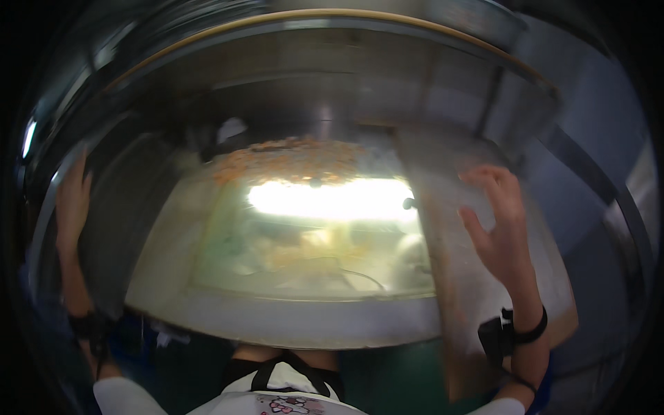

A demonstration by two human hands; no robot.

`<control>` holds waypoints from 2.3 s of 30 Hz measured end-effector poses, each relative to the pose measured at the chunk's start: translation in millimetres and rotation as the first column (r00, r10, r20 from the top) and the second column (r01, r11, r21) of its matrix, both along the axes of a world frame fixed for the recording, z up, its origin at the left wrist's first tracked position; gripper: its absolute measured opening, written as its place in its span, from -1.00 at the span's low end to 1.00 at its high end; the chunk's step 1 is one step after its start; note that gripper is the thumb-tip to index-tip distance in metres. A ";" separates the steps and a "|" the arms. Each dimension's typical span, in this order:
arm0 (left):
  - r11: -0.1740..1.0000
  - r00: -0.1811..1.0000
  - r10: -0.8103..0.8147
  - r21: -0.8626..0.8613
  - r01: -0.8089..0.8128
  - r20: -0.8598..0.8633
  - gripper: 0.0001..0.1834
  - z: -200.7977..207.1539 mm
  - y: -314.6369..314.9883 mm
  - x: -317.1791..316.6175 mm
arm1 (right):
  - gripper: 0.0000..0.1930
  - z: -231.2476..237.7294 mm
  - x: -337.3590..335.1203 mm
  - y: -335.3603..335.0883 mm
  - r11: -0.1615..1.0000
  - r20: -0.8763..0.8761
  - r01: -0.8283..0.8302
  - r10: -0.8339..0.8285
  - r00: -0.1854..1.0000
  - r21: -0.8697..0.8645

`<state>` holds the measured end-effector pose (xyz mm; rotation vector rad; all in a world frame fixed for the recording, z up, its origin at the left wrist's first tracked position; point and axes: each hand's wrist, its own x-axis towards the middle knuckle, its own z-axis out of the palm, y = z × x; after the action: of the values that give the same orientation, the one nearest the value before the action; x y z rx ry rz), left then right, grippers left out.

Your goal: The person is applying adhesive to small orange plastic tabs and mounting them in a precise pattern on a large transparent plastic sheet over a light table.

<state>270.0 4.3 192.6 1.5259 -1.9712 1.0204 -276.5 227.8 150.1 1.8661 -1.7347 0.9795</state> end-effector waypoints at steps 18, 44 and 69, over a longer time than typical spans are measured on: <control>0.987 0.963 0.152 -0.015 -0.159 -0.223 -0.64 42.3 4.0 -46.7 | -0.60 4.6 38.6 27.7 0.986 -0.011 -0.056 0.058 0.998 0.156; 0.275 0.448 -0.603 0.355 0.893 -0.660 -0.39 -180.7 32.8 -235.9 | -0.65 -58.6 43.0 54.7 0.888 0.815 -0.178 -0.288 0.503 0.423; -0.353 0.280 0.296 0.168 0.920 -0.913 -0.87 -180.6 -48.4 -239.3 | -0.66 -23.5 105.6 8.4 0.898 0.116 0.043 -0.104 0.988 0.437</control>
<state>30.7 -44.1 12.0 0.6394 -1.9021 -2.0017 -170.9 236.2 126.5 2.0105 -2.2380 0.7480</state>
